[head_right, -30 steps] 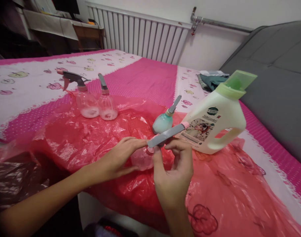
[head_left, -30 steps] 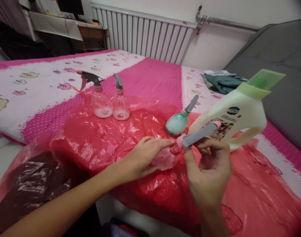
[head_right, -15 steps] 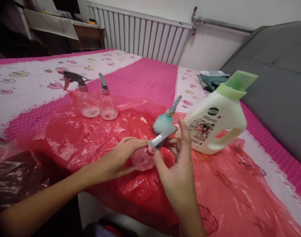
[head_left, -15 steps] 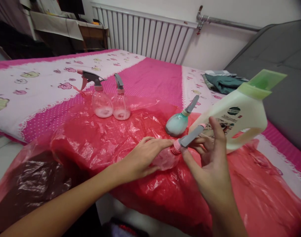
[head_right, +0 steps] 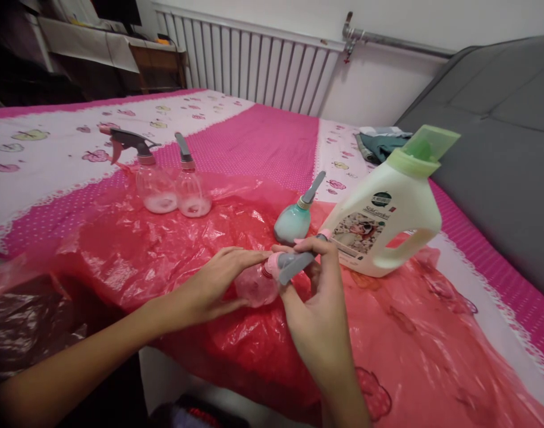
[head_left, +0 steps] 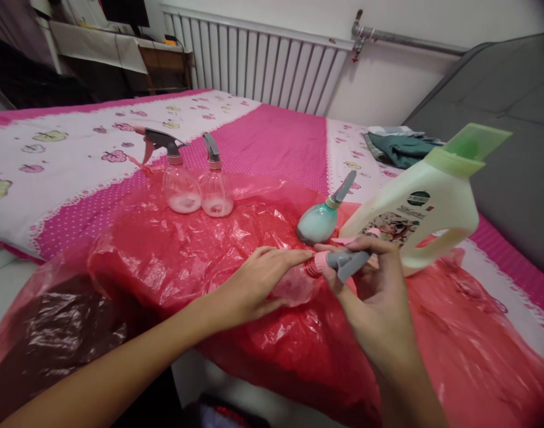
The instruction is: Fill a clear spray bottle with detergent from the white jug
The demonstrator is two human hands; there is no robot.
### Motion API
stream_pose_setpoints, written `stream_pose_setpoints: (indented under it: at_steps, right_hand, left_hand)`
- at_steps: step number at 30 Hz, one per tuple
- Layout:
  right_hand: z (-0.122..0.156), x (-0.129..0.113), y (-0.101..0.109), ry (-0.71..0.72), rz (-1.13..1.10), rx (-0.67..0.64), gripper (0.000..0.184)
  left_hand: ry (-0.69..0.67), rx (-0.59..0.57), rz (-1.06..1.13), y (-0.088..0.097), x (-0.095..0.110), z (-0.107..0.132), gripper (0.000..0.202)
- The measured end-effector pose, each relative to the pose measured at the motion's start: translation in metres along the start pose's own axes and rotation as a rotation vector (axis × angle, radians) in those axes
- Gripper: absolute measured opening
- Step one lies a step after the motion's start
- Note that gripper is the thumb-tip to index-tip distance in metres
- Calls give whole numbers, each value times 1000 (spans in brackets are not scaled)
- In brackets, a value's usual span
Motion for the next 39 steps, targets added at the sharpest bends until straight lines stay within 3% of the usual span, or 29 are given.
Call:
stream_pose_setpoints:
  at_steps: [4, 6, 10, 13, 17, 20, 22, 25, 27, 31, 35, 39]
  right_hand:
    - [6, -17, 4, 195, 291, 89, 38]
    - [8, -19, 2, 223, 427, 65, 41]
    - [8, -12, 1, 176, 342, 15, 44]
    - [7, -11, 3, 191, 404, 53, 47]
    - [5, -12, -1, 179, 412, 6, 46]
    - [5, -16, 4, 192, 342, 87, 45]
    - [6, -18, 4, 224, 419, 109, 47]
    - [8, -18, -1, 243, 514, 31, 49]
    - [8, -18, -2, 231, 460, 10, 48]
    - [8, -21, 3, 253, 477, 95, 46]
    - [8, -20, 0, 244, 481, 33, 53]
    - [7, -19, 1, 232, 478, 63, 56]
  left_hand:
    - [9, -11, 1, 1, 1, 0, 70]
    - [0, 1, 2, 1, 1, 1, 69]
    - [-9, 12, -2, 0, 0, 3, 69]
    - [-8, 11, -12, 0, 0, 2, 68]
    - [-12, 13, 3, 1, 1, 1, 68]
    - [-19, 8, 8, 1, 1, 1, 68]
    - [-18, 4, 6, 0, 1, 2, 69]
    - [-14, 7, 0, 1, 0, 2, 69]
    - [-15, 4, -4, 0, 0, 2, 69]
    - [-8, 0, -12, 0, 0, 2, 72]
    - [-20, -1, -2, 0, 0, 2, 73]
    - [-18, 5, -7, 0, 1, 2, 71]
Point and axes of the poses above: each hand's wrist, its own z-axis away from the middle knuckle, its own y-axis out of the back of the hand, x = y × z, the point moved 6 cm from there along -z, towards the middle knuckle
